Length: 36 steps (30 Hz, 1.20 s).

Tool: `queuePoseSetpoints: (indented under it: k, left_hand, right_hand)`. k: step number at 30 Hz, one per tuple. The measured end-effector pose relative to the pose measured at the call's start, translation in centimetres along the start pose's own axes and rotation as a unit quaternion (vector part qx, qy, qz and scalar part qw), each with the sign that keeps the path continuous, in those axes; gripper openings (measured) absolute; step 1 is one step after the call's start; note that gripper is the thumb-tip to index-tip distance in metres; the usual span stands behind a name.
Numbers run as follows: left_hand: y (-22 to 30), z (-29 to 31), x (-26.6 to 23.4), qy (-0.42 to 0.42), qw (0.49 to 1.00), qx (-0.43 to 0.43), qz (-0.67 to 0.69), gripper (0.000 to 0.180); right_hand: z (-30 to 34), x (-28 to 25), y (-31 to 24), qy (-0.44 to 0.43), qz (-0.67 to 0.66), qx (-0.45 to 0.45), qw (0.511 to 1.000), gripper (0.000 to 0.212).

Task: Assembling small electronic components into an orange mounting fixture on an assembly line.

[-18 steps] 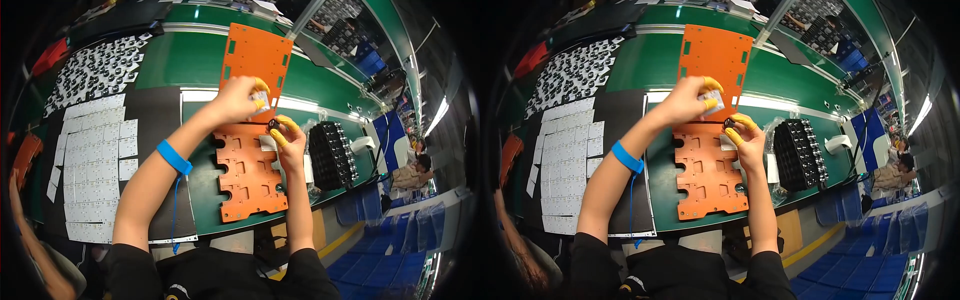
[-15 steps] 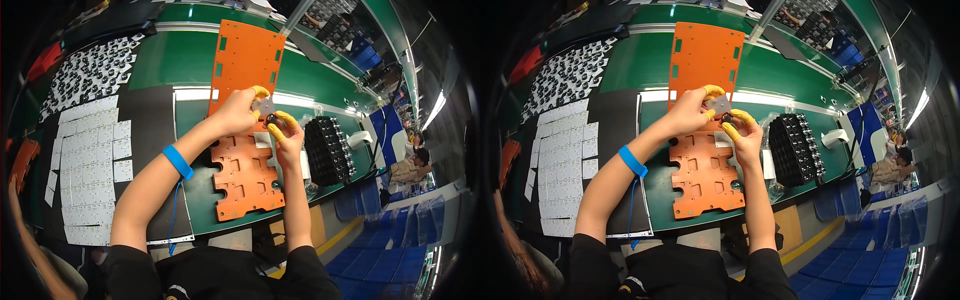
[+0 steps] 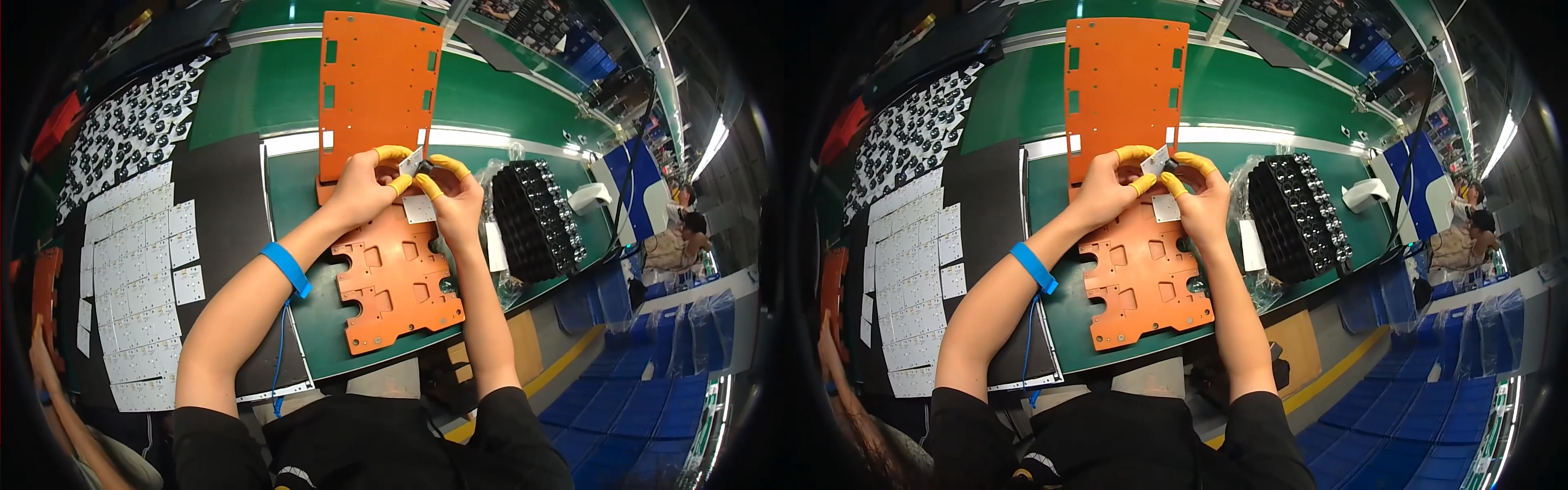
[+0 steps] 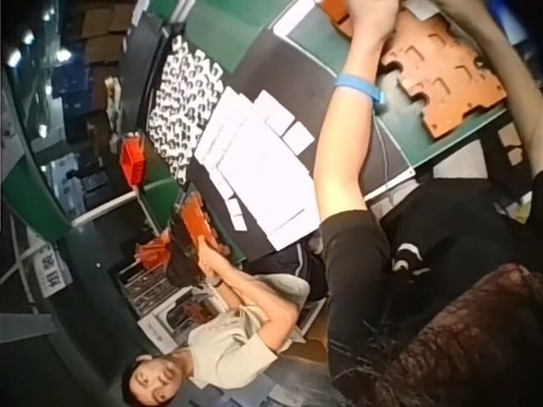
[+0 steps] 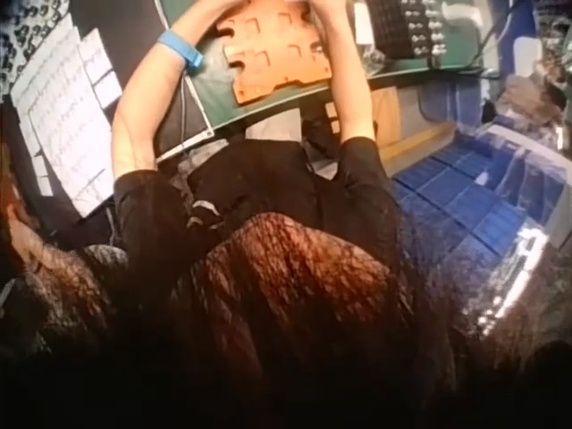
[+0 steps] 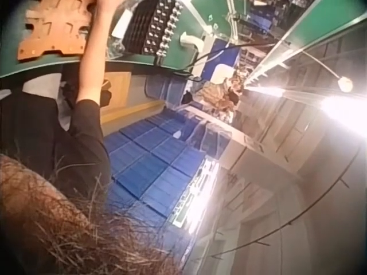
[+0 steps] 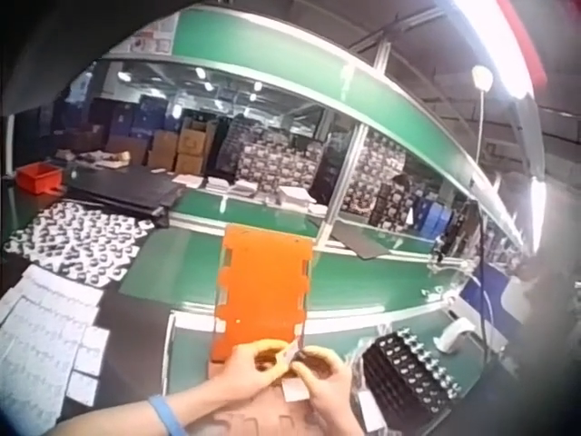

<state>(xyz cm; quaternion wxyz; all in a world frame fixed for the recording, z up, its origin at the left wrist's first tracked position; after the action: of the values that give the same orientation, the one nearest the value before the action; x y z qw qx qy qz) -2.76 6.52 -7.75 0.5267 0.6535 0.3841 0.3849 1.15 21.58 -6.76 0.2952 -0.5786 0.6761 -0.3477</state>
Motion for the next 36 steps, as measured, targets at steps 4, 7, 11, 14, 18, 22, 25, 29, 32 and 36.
queuePoseSetpoints:
  k: [4, 7, 11, 14, 18, 22, 25, 29, 32, 36]
  left_hand:
    - [0.0, 0.2, 0.0, -0.006, 1.000, 0.006, 0.020, 0.032]
    - [0.5, 0.4, 0.3, -0.021, 0.999, -0.005, 0.043, 0.032]
    - [0.6, 0.6, 0.4, -0.039, 0.999, 0.008, 0.000, 0.034]
    - [0.3, 0.6, 0.1, -0.046, 0.999, 0.002, -0.001, 0.036]
    - [0.9, 0.8, 0.1, -0.037, 0.998, 0.033, -0.045, 0.037]
    - [1.1, 0.8, 0.1, -0.009, 0.997, 0.012, -0.077, 0.032]
    - [1.0, 0.8, 0.0, 0.028, 0.993, 0.037, -0.108, 0.026]
    - [2.2, 1.5, 0.3, 0.042, 0.978, 0.136, -0.152, 0.026]
    - [2.9, 2.1, 0.6, 0.046, 0.910, 0.279, -0.301, 0.025]
    - [3.9, 3.1, 2.0, 0.049, 0.866, 0.362, -0.342, 0.020]
  right_hand:
    - [-0.1, 0.0, -0.1, -0.002, 0.026, -0.024, 0.999, 0.033]
    - [0.0, -0.1, 0.0, -0.001, 0.031, -0.052, 0.998, 0.032]
    - [-0.1, 0.1, -0.9, -0.030, 0.175, -0.172, 0.969, 0.028]
    - [0.0, 0.4, -1.1, -0.037, 0.217, -0.197, 0.955, 0.024]
    - [0.1, 0.6, -2.0, -0.050, 0.252, -0.217, 0.942, 0.025]
    - [0.2, 1.0, -2.3, -0.092, 0.245, -0.230, 0.937, 0.031]
    - [0.2, 0.9, -1.7, -0.086, 0.104, -0.145, 0.980, 0.036]
    - [-0.1, -0.8, -0.1, 0.018, -0.027, 0.004, 0.999, 0.023]
    - [-0.2, -1.5, 0.6, -0.053, -0.085, 0.136, 0.986, 0.029]
    - [-0.1, -1.2, 0.0, -0.120, -0.161, 0.166, 0.965, 0.033]
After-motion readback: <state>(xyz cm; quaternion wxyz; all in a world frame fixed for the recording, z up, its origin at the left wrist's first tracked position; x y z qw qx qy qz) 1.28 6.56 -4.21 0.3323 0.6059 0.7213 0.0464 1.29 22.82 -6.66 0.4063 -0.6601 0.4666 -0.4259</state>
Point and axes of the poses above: each hand's wrist, its own z-axis away from the middle knuckle, its own x-axis out of the palm, y = z × x, the point moved 4 cm from there along -z, towards the middle knuckle, and after that the axes turned 12 degrees about -x, right-handed, at the moved point
